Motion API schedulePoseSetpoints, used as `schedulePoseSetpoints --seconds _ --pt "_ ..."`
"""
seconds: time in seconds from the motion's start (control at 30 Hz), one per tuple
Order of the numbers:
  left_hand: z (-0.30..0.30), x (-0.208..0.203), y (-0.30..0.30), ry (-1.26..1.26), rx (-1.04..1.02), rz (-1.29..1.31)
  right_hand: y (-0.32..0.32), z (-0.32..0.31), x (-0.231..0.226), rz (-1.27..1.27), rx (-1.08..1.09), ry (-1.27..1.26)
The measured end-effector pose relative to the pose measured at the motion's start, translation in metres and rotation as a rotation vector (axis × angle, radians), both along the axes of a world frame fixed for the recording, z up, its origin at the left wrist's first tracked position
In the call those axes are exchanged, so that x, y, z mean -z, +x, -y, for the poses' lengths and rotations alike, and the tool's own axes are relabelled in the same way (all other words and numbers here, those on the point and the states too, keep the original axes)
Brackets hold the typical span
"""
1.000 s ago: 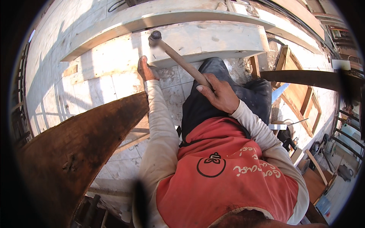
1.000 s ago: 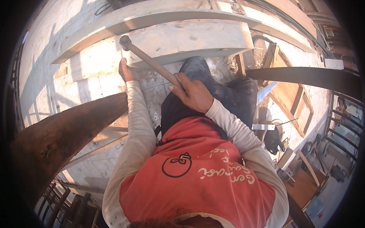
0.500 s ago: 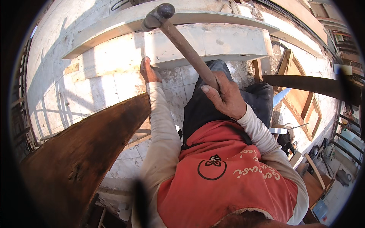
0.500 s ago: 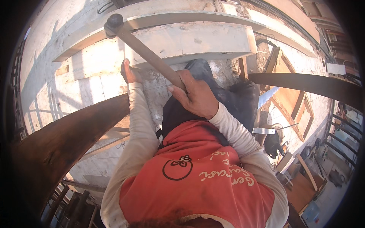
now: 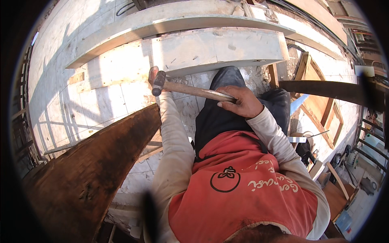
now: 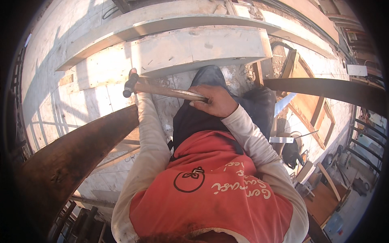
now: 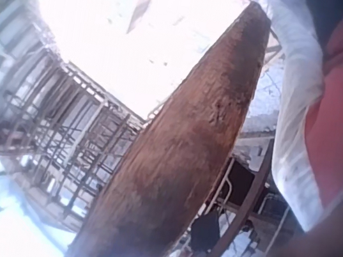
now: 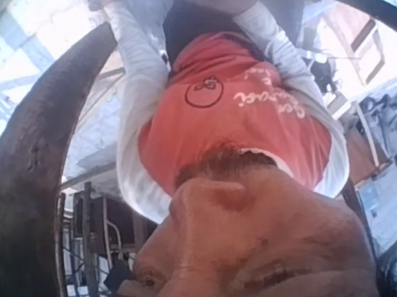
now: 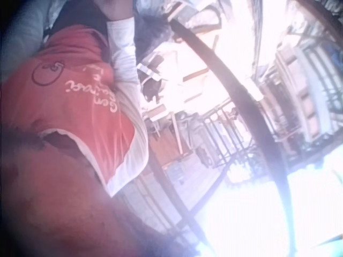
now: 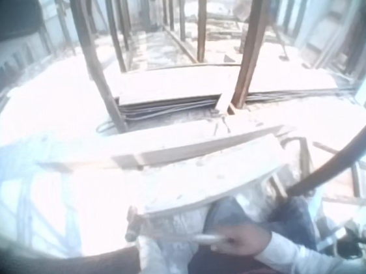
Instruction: The person prepares wooden boards by using a saw to cut a notch, hammering nails into the boards, and using pliers to pull out or adjust nails.
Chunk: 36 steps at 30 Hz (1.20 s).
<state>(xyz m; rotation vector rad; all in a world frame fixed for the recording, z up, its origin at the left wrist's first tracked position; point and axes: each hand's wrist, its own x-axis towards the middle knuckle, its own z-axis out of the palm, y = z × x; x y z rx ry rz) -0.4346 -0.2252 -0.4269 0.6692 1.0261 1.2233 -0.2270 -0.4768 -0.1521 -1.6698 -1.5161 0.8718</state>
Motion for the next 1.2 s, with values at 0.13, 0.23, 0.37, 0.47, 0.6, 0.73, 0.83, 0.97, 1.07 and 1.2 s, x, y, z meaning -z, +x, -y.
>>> schedulePoseSetpoints --seconds 0.13,0.23,0.37,0.47,0.6,0.73,0.83,0.97,1.07,1.2 --pt "-0.002 -0.009 -0.002 0.39 0.174 -0.284 0.019 -0.005 0.014 0.169 -0.106 -0.223" --pt "0.011 -0.055 0.033 0.251 0.118 -0.059 0.023 -0.007 0.031 0.329 -0.022 -0.358" --pt "0.012 -0.061 0.022 0.033 0.193 -0.022 0.018 -0.001 0.043 0.248 0.014 -0.291" --pt "0.018 -0.043 0.019 0.169 0.161 -0.01 0.019 0.001 0.035 0.17 -0.071 -0.275" --pt "0.009 -0.017 0.005 0.355 0.045 -0.214 -0.006 -0.003 0.014 -0.071 -0.074 -0.206" --pt "0.014 -0.044 0.021 0.159 0.112 -0.095 -0.019 0.0 -0.025 -0.058 0.067 -0.021" --pt "0.024 -0.074 0.036 0.185 0.102 -0.024 -0.024 0.0 -0.041 0.015 0.129 0.056" --pt "0.022 -0.082 0.03 0.26 0.114 -0.166 -0.029 -0.004 0.008 0.19 0.15 -0.154" --pt "0.015 -0.086 0.03 0.24 0.114 -0.165 -0.024 -0.011 0.014 0.134 0.071 -0.31" --pt "0.024 -0.066 0.023 0.2 0.02 -0.039 -0.036 -0.006 -0.035 -0.017 0.124 0.019"
